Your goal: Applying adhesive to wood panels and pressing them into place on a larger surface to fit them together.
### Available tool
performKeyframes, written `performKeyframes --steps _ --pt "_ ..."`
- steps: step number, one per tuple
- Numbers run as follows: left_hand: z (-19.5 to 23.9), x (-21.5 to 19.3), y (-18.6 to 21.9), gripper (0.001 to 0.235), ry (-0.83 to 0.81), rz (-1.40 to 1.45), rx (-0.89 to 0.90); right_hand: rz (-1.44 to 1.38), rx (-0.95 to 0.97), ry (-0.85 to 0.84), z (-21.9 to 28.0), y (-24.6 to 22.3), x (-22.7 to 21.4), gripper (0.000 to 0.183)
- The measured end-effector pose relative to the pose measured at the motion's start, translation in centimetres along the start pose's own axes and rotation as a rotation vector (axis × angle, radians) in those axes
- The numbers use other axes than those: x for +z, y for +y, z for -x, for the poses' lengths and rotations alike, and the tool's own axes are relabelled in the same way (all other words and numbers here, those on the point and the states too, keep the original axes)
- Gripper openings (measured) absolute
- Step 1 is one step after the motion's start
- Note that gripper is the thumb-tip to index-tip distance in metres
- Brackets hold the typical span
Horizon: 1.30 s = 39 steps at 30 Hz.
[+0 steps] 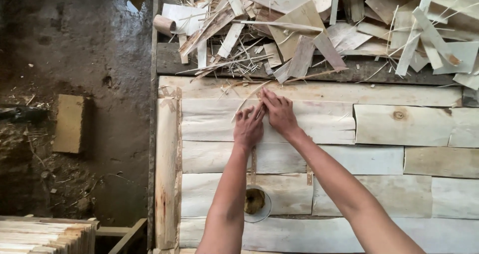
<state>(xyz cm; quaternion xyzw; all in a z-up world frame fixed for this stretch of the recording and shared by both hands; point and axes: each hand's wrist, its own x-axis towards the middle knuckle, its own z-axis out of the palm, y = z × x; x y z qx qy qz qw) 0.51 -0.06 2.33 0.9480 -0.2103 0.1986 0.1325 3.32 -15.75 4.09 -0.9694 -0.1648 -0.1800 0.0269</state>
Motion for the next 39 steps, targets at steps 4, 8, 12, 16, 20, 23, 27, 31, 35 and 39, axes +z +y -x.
performKeyframes --steps 4,8,12,16,20,23,27,31,35,39 --pt "0.1 -0.3 0.1 0.059 -0.003 -0.01 -0.015 -0.122 -0.064 -0.021 1.2 0.8 0.8 0.051" --pt "0.3 0.9 -0.2 0.075 -0.007 -0.016 -0.037 -0.149 -0.074 -0.006 1.0 0.4 0.1 0.056" --pt "0.3 0.2 0.1 0.082 -0.001 -0.04 -0.059 -0.163 -0.061 0.053 2.0 0.8 1.3 0.054" --pt "-0.1 0.1 0.0 0.081 0.036 -0.04 -0.057 -0.169 -0.05 0.074 1.5 1.0 1.5 0.049" --pt "0.1 -0.1 0.2 0.084 0.017 -0.048 -0.07 -0.174 -0.03 0.04 2.2 0.9 1.8 0.059" --pt "0.1 0.4 0.3 0.085 -0.002 -0.082 -0.077 -0.201 -0.024 0.128 1.7 0.6 1.3 0.06" --pt "0.3 0.0 0.4 0.086 -0.013 -0.08 -0.09 -0.189 -0.051 0.134 2.2 0.9 2.3 0.053" --pt "0.5 1.0 0.4 0.088 -0.015 -0.09 -0.092 -0.167 -0.048 0.157 2.0 0.8 2.4 0.055" --pt "0.6 0.7 0.3 0.092 -0.013 -0.069 -0.071 -0.157 -0.061 0.115 2.1 0.8 2.2 0.066" --pt "0.4 0.7 0.1 0.092 -0.02 -0.076 -0.04 -0.165 -0.043 0.045 1.7 0.3 1.5 0.068"
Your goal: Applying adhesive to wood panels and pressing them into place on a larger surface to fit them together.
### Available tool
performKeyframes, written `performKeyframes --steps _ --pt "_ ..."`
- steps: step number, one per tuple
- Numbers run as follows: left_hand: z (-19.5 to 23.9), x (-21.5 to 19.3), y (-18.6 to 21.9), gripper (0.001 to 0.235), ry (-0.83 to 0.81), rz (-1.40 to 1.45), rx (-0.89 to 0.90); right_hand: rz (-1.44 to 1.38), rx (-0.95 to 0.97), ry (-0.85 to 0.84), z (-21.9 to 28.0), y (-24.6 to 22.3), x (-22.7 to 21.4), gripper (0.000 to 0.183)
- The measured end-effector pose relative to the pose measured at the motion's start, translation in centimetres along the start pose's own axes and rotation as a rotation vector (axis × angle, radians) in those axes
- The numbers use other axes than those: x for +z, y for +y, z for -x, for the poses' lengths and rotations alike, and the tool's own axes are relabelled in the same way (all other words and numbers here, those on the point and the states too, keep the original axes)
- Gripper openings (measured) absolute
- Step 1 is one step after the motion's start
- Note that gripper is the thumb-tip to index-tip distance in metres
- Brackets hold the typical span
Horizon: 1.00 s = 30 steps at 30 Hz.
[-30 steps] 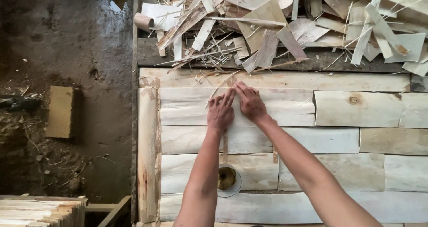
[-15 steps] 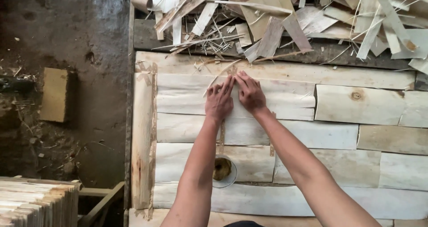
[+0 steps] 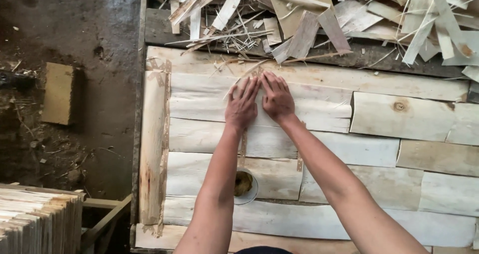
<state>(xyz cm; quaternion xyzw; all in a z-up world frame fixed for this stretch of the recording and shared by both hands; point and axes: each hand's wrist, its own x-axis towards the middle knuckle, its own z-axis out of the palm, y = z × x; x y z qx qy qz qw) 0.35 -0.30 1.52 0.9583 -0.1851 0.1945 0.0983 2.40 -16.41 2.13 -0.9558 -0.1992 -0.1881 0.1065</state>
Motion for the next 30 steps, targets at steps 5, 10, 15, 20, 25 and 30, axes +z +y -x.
performKeyframes --steps 5,10,15,20,25,30 --pt "-0.7 -0.8 0.1 0.092 -0.014 0.031 0.01 0.089 0.028 -0.034 -0.8 -0.3 -1.1 0.076" --pt "-0.7 -1.1 0.2 0.088 -0.016 0.031 0.025 0.099 0.057 -0.046 -0.3 -0.1 -0.2 0.078" --pt "-1.1 -1.4 0.3 0.092 -0.03 0.0 0.035 0.089 0.061 -0.031 -0.5 0.0 0.2 0.077" --pt "-1.0 -1.6 0.3 0.09 -0.058 0.02 0.032 0.071 0.073 -0.024 -0.4 -0.3 0.4 0.074" --pt "-0.8 -1.2 0.4 0.086 -0.055 0.019 0.025 0.088 0.078 -0.018 -0.6 -0.6 -0.4 0.073" --pt "-0.8 -1.0 0.3 0.087 -0.016 0.007 0.034 0.097 0.068 0.006 -0.7 -0.6 -0.2 0.073"
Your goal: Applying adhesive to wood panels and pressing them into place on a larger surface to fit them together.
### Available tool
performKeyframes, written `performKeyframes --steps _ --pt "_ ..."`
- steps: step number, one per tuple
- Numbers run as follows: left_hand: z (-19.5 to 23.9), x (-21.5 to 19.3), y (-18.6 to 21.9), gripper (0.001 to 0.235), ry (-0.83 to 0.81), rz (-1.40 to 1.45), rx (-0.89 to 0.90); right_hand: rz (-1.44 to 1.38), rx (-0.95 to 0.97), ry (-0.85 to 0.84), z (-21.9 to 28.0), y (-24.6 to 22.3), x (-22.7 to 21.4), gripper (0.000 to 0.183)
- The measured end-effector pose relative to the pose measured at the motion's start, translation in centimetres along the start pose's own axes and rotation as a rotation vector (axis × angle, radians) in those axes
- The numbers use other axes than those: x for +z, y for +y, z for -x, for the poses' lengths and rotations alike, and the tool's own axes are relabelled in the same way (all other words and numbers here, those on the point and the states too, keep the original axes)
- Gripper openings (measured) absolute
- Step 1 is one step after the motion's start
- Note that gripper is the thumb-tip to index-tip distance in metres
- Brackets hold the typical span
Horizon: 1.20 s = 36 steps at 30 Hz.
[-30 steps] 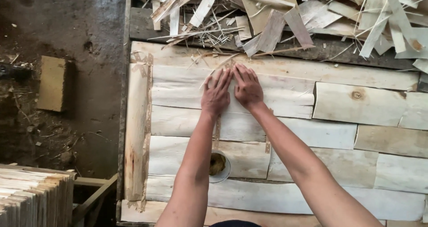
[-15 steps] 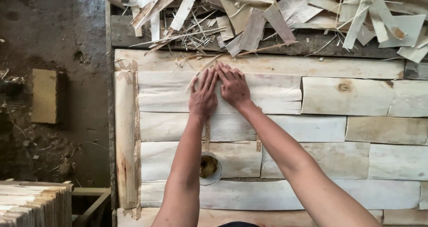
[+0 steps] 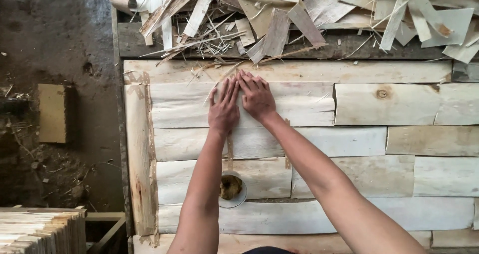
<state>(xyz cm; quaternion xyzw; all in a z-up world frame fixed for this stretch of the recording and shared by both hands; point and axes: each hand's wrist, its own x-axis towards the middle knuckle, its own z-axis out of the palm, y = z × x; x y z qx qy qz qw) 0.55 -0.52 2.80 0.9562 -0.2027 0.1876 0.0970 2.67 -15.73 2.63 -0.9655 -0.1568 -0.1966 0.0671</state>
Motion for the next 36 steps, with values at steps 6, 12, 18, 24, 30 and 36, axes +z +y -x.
performKeyframes --steps 6,12,18,24,30,36 --pt "-0.3 -0.4 -0.1 0.089 0.013 -0.012 0.0 -0.039 0.004 -0.089 0.0 0.0 -0.4 0.075" --pt "-0.8 -1.2 -0.3 0.084 -0.051 0.003 0.003 -0.339 0.172 -0.155 1.5 -2.2 -3.2 0.078" --pt "-0.2 -1.4 -0.1 0.08 -0.112 0.062 -0.016 -0.683 0.466 -0.104 11.5 -7.6 -12.0 0.049" --pt "0.2 -1.1 -0.1 0.081 -0.187 0.027 -0.017 -0.789 0.525 -0.269 17.4 -10.7 -14.6 0.035" --pt "0.0 -1.3 -0.2 0.081 -0.185 0.037 -0.019 -0.55 0.076 -0.388 14.6 -9.4 -11.8 0.058" --pt "0.0 -1.5 -0.3 0.079 -0.161 0.053 -0.02 -0.332 -0.153 -0.532 13.4 -8.6 -11.3 0.07"
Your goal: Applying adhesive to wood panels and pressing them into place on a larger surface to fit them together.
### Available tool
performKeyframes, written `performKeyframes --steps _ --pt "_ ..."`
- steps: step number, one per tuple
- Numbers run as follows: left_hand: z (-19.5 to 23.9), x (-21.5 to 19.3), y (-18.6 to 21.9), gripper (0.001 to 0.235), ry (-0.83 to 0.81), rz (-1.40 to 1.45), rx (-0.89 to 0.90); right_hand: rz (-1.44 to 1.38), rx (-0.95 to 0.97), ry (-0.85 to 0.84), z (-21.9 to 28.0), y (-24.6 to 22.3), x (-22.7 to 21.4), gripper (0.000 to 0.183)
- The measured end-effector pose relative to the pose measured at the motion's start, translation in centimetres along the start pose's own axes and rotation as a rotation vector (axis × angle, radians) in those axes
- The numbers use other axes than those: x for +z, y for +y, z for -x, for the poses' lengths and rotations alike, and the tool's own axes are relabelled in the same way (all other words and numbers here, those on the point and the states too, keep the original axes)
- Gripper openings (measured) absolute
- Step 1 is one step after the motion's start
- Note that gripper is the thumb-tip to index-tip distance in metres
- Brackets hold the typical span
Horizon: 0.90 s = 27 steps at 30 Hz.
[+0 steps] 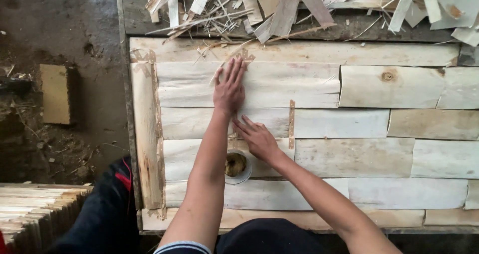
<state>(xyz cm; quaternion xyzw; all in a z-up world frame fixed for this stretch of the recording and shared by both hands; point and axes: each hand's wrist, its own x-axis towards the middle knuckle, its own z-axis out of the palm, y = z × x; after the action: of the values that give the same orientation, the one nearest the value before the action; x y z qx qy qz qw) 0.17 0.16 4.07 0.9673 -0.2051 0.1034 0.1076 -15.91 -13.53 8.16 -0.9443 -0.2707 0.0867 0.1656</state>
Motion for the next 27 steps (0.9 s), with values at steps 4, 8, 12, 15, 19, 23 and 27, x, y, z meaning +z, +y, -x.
performKeyframes --steps 4,8,12,15,19,23,27 --pt "-0.1 0.2 0.2 0.08 0.036 -0.009 0.005 0.049 0.011 -0.05 0.0 -0.1 -0.1 0.071" --pt "-0.3 0.2 0.2 0.079 0.073 -0.009 0.013 0.109 -0.016 0.032 -0.2 0.1 0.2 0.062" --pt "-0.1 0.7 0.1 0.078 0.062 0.003 0.015 0.04 -0.023 0.032 0.1 0.6 0.4 0.06" --pt "-0.2 0.4 0.0 0.077 0.058 -0.013 0.011 0.018 -0.035 0.015 0.1 1.2 0.6 0.078" --pt "-0.2 0.5 0.0 0.077 0.015 0.032 0.006 0.054 -0.136 0.149 0.6 0.9 0.4 0.057" --pt "-0.2 0.7 -0.1 0.083 -0.06 0.069 -0.011 0.077 -0.109 0.246 0.8 -0.6 0.5 0.055" --pt "-0.1 0.7 -0.5 0.088 -0.092 0.065 0.013 0.116 -0.085 0.197 1.3 0.1 2.3 0.069"
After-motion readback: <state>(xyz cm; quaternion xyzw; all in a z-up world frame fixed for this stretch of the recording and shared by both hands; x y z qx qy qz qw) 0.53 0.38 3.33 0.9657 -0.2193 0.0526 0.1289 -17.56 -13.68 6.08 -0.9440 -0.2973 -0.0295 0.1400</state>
